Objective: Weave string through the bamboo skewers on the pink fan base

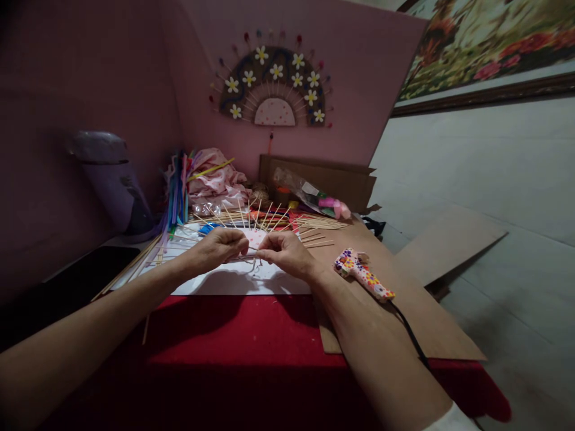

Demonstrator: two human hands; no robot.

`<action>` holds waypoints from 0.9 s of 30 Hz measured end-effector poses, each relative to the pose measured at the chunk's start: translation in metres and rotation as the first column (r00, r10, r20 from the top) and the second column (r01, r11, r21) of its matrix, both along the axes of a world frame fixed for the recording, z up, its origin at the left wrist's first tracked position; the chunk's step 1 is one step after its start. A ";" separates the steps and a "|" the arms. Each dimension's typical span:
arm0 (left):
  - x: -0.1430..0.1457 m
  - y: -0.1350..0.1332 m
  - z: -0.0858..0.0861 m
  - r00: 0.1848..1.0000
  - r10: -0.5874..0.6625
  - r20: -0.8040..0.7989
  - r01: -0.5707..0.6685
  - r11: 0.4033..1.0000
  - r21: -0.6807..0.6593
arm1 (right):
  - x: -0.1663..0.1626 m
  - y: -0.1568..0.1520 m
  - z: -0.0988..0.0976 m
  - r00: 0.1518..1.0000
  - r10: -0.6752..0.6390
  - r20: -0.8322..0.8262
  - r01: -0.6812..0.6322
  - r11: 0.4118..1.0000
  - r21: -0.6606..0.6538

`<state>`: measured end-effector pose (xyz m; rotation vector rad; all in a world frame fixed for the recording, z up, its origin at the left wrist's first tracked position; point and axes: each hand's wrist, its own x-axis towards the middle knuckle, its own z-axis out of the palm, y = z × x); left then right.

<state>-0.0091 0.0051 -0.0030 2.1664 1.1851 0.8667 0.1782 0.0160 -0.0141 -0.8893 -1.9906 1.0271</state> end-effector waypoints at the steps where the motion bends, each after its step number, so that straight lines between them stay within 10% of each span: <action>1: 0.000 -0.001 0.001 0.999 0.036 -0.027 -0.035 0.999 0.033 | 0.000 0.001 -0.001 1.000 -0.012 0.027 0.012 1.000 0.018; 7: 0.000 -0.007 0.000 0.967 0.220 -0.131 -0.119 0.839 0.531 | -0.001 0.000 -0.007 0.970 -0.152 0.189 0.101 0.961 0.259; 10: 0.006 -0.009 -0.009 0.980 0.060 -0.190 0.044 0.866 0.499 | -0.004 -0.003 -0.008 0.975 -0.164 0.152 0.116 0.953 0.279; 16: 0.011 -0.013 -0.012 0.904 0.247 -0.350 -0.083 0.903 0.421 | -0.004 -0.005 -0.007 0.980 -0.169 0.102 0.133 0.946 0.296; 27: 0.010 -0.007 -0.001 0.995 0.067 -0.077 -0.056 0.990 0.131 | -0.003 -0.007 -0.006 0.980 -0.182 0.081 0.141 0.922 0.360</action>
